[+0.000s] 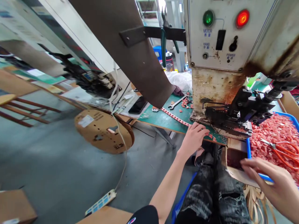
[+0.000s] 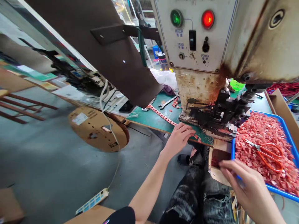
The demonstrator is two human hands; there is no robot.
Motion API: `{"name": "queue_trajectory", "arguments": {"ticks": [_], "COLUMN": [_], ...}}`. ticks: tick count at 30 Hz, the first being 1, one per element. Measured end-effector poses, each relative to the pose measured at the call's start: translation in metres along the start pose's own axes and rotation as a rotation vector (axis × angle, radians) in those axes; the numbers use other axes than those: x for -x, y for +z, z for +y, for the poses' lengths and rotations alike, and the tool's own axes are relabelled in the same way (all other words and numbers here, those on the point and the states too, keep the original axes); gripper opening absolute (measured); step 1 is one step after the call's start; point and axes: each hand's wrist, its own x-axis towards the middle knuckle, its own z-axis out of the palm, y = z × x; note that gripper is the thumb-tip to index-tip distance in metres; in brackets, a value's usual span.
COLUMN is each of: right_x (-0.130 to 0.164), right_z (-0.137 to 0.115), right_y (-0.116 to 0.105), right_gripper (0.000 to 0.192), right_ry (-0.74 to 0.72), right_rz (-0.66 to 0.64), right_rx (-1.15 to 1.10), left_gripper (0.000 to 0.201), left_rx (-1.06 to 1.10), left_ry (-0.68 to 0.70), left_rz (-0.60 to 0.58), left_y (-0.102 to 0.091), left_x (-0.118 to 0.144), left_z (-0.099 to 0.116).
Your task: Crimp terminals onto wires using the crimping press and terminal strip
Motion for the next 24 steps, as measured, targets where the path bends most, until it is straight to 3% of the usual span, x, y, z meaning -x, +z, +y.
{"name": "queue_trajectory", "arguments": {"ticks": [4,7,10,14,17,20,24], "right_x": [-0.062,-0.077,-0.071,-0.058,-0.051,-0.046,-0.044], "right_z": [-0.021,-0.028,-0.026,-0.024,-0.027,-0.032,-0.038], "right_y": [0.045,0.068,0.069,0.052,0.046,0.048,0.054], "right_gripper": [0.038,0.041,0.032,0.017,0.015,0.014,0.014], "right_ry": [0.143,0.235,0.223,0.05,0.033,0.106,0.204], "right_rz": [0.053,0.031,0.078,0.113,0.218,0.366,0.53], "right_rx": [-0.34,-0.579,-0.561,-0.313,-0.302,-0.414,-0.567], "left_gripper": [0.029,0.029,0.021,0.026,0.019,0.013,0.007], "left_rx": [0.04,0.049,0.125,0.402,0.609,0.754,0.756], "left_ry": [0.046,0.071,0.092,0.131,0.101,0.073,-0.009], "left_rz": [0.255,0.317,0.212,-0.041,-0.148,-0.157,-0.07], "left_y": [-0.01,-0.013,-0.022,-0.042,-0.049,-0.049,-0.045], "left_x": [0.015,0.022,0.024,0.013,-0.002,-0.012,-0.017], "left_z": [0.016,0.029,0.037,0.04,0.044,0.052,0.066]}}
